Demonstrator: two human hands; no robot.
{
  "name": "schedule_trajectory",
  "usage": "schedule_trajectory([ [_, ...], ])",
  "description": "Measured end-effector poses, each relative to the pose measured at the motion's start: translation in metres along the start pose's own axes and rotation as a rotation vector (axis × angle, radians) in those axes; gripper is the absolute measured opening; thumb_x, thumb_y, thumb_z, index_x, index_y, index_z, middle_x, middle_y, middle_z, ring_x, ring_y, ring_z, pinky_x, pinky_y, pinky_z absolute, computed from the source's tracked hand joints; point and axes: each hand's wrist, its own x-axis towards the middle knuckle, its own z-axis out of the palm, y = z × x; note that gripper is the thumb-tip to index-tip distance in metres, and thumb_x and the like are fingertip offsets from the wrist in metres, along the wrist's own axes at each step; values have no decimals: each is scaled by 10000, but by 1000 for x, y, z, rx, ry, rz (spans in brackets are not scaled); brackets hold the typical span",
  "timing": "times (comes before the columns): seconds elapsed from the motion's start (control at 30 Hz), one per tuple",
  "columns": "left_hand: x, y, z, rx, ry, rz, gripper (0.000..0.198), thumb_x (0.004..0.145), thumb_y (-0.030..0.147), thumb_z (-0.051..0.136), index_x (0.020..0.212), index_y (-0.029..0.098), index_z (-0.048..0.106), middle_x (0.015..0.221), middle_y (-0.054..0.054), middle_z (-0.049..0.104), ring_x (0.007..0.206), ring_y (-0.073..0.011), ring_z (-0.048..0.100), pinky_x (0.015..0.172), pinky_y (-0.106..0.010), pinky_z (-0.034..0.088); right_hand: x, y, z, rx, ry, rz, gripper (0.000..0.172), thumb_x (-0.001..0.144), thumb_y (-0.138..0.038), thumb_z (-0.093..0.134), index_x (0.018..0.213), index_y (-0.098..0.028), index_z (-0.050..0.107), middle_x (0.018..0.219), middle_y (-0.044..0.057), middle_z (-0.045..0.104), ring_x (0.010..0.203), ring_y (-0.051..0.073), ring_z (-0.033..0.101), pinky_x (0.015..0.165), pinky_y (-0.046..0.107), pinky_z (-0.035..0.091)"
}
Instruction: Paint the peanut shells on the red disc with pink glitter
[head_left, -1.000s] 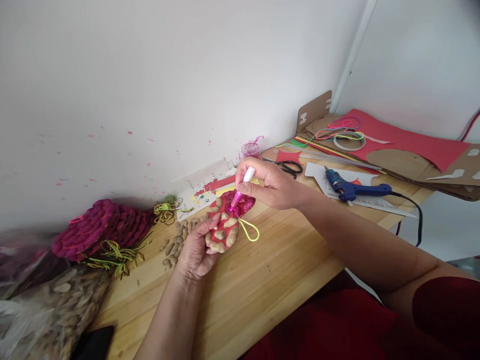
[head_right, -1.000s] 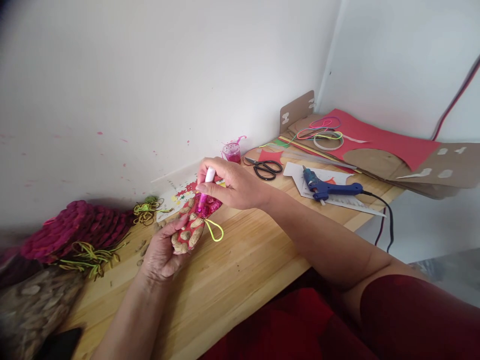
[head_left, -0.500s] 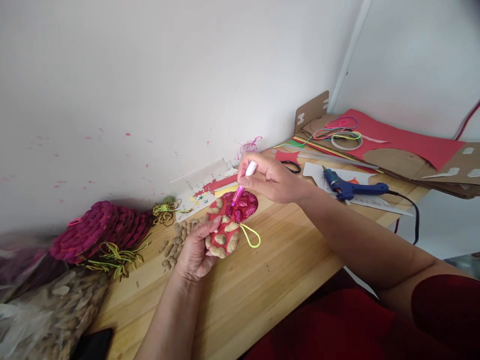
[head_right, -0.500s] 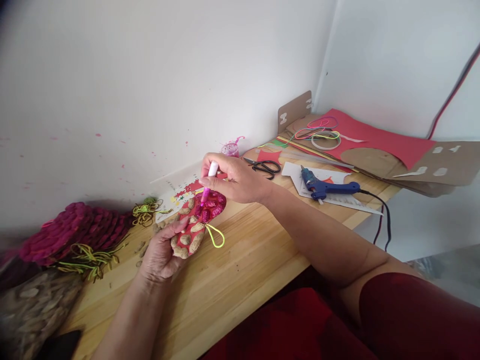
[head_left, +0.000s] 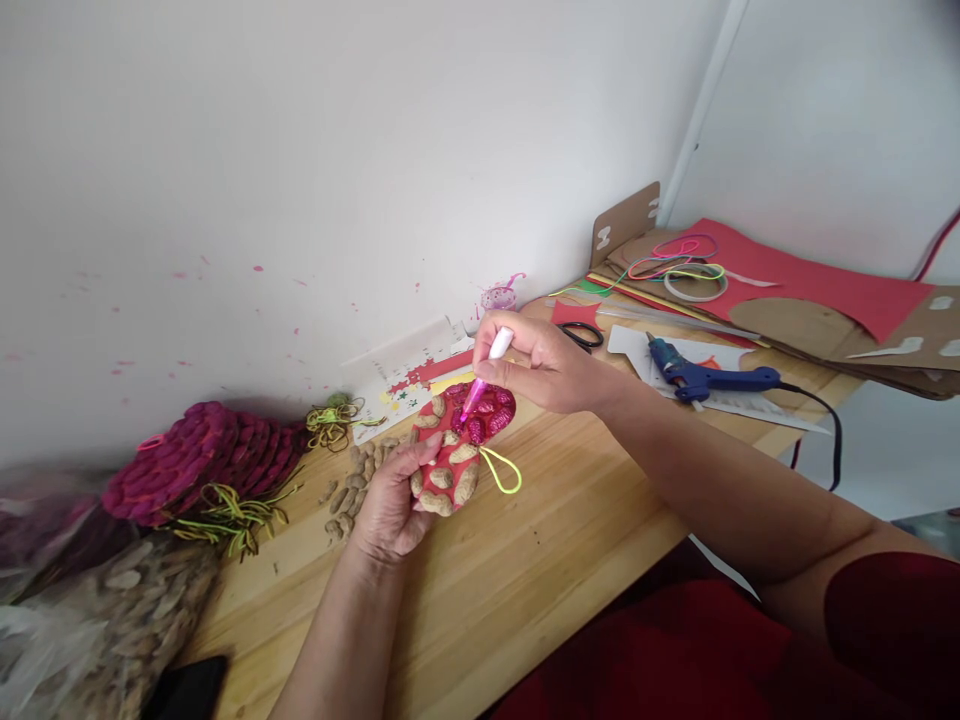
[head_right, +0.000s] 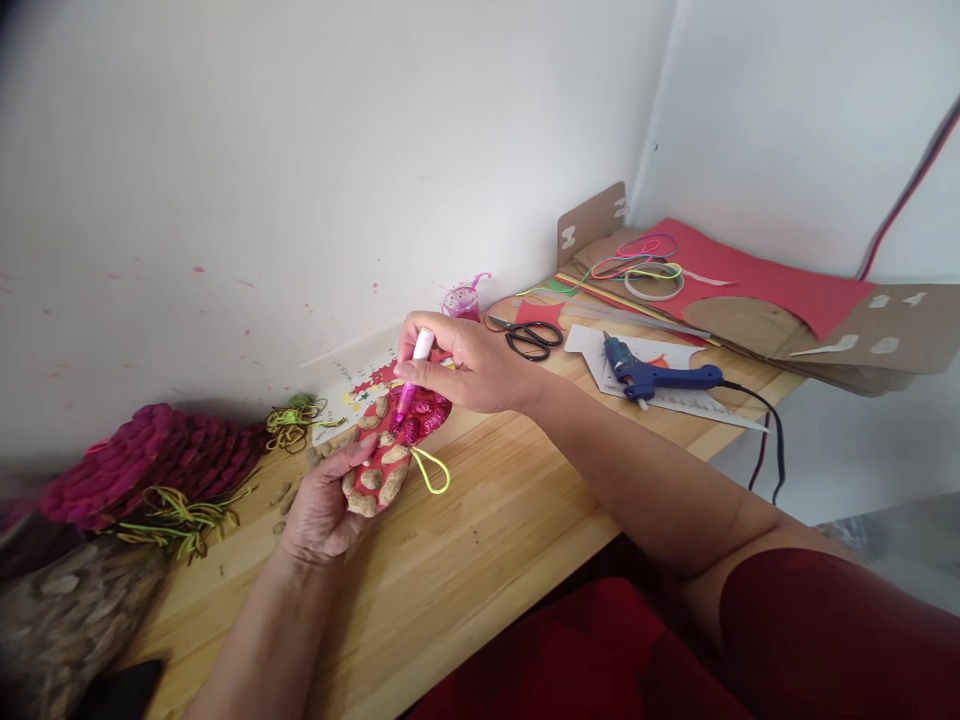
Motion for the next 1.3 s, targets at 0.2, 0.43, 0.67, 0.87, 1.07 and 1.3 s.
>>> schedule_trajectory([
  [0.2, 0, 1, -1, 13, -18, -2, 271, 681, 188, 853, 898, 150, 693, 702, -33, 725, 528, -134, 683, 502, -197, 571, 0, -1, 0, 19, -5, 7, 130, 962, -274, 657, 925, -183, 572, 825, -13, 619, 758, 116, 580, 691, 254, 439],
  [0.43, 0, -3, -5, 78, -33, 19, 317, 622, 256, 931, 762, 131, 676, 553, 11, 604, 373, -70, 507, 339, -152, 374, 3, 2, -2, 21, 39, 44, 191, 930, -313, 702, 906, -186, 561, 830, -11, 595, 739, 119, 561, 652, 254, 429],
  [0.67, -1, -7, -6, 169, -28, 72, 388, 612, 332, 960, 750, 136, 654, 487, 70, 482, 355, -34, 373, 363, -150, 329, 4, 7, -3, 79, 56, 81, 228, 920, -343, 717, 892, -184, 557, 822, -18, 565, 718, 107, 540, 654, 255, 448],
  [0.87, 0, -8, -5, 172, -19, 123, 441, 635, 368, 945, 630, 151, 562, 460, 76, 436, 354, -11, 268, 358, -139, 227, 4, 8, -1, 117, 81, 71, 243, 915, -362, 726, 883, -186, 562, 814, -22, 574, 692, 95, 515, 626, 232, 419],
  [1.07, 0, -8, -5, 162, 8, 141, 430, 613, 361, 956, 652, 150, 584, 473, 74, 461, 355, -16, 282, 355, -144, 228, 3, 8, -1, 28, 131, 36, 202, 916, -322, 724, 893, -190, 572, 822, -16, 602, 703, 100, 522, 650, 242, 420],
  [1.3, -2, -9, -1, 169, 7, 174, 369, 607, 313, 977, 790, 133, 712, 628, -11, 677, 476, -96, 568, 463, -195, 461, 3, 6, 0, -41, 117, 27, 160, 922, -295, 692, 893, -188, 576, 810, -12, 616, 692, 108, 540, 599, 231, 404],
])
